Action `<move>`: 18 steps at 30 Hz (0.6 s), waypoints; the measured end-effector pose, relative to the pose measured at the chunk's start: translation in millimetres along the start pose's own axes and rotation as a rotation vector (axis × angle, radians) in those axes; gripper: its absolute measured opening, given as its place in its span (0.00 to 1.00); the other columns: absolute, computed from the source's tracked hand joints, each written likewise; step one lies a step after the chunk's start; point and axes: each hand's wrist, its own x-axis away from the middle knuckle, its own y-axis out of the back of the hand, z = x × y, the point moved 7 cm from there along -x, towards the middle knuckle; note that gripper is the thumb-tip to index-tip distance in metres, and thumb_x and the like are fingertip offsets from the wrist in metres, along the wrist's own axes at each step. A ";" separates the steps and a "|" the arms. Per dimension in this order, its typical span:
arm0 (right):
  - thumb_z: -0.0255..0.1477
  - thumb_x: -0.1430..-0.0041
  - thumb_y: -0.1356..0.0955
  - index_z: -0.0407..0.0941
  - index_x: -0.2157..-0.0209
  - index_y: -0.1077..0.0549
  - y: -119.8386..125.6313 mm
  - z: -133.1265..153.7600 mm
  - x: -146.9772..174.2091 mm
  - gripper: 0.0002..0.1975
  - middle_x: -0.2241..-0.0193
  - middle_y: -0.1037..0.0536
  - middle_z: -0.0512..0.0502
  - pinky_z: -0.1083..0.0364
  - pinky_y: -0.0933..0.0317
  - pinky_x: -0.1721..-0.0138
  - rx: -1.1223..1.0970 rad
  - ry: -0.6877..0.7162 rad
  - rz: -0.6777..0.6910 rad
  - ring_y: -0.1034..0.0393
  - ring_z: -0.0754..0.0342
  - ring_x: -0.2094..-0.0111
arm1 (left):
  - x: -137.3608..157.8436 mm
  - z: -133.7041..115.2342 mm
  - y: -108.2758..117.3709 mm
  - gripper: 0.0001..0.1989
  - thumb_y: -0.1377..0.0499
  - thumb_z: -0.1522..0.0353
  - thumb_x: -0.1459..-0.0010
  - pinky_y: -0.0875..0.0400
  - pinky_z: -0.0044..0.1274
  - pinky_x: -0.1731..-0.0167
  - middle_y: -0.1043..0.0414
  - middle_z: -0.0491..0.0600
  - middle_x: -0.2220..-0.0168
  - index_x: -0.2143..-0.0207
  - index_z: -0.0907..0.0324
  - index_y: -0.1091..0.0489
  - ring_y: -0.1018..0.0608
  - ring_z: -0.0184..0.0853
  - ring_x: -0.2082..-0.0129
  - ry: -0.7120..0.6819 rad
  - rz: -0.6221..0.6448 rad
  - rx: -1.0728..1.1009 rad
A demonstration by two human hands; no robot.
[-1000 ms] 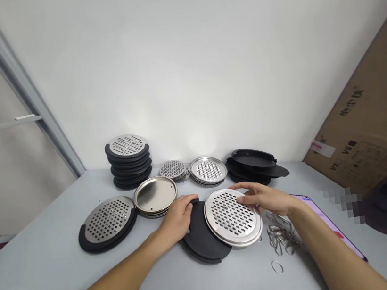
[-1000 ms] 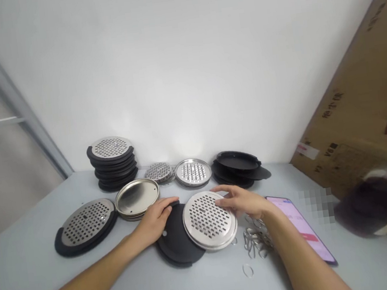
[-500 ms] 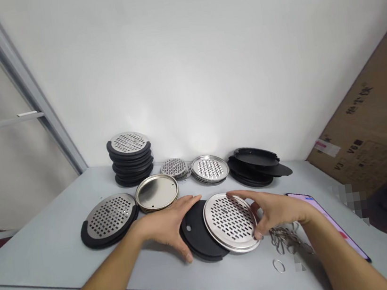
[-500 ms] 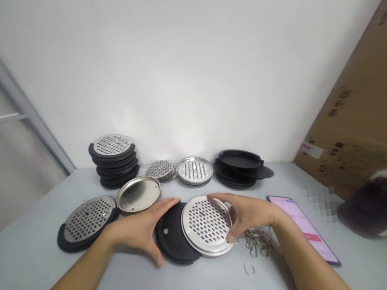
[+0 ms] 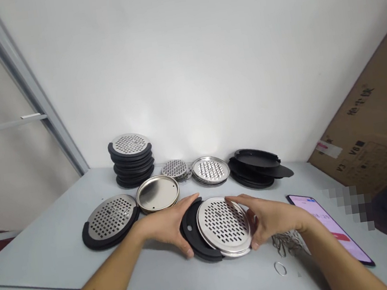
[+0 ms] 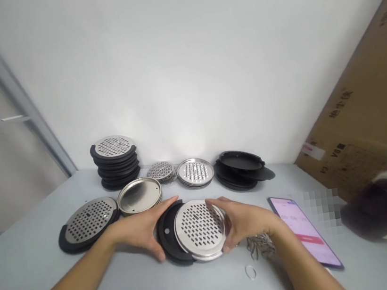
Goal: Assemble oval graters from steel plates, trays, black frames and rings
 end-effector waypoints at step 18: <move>0.42 0.67 0.21 0.47 0.35 0.46 -5.2 2.9 -5.8 0.58 0.42 0.37 0.38 0.46 0.40 0.47 -0.018 0.053 -0.046 0.37 0.38 0.48 | -1.4 0.8 -0.4 0.52 0.27 0.58 0.67 0.53 0.41 0.36 0.64 0.46 0.30 0.38 0.43 0.43 0.52 0.52 0.33 -0.031 0.000 0.012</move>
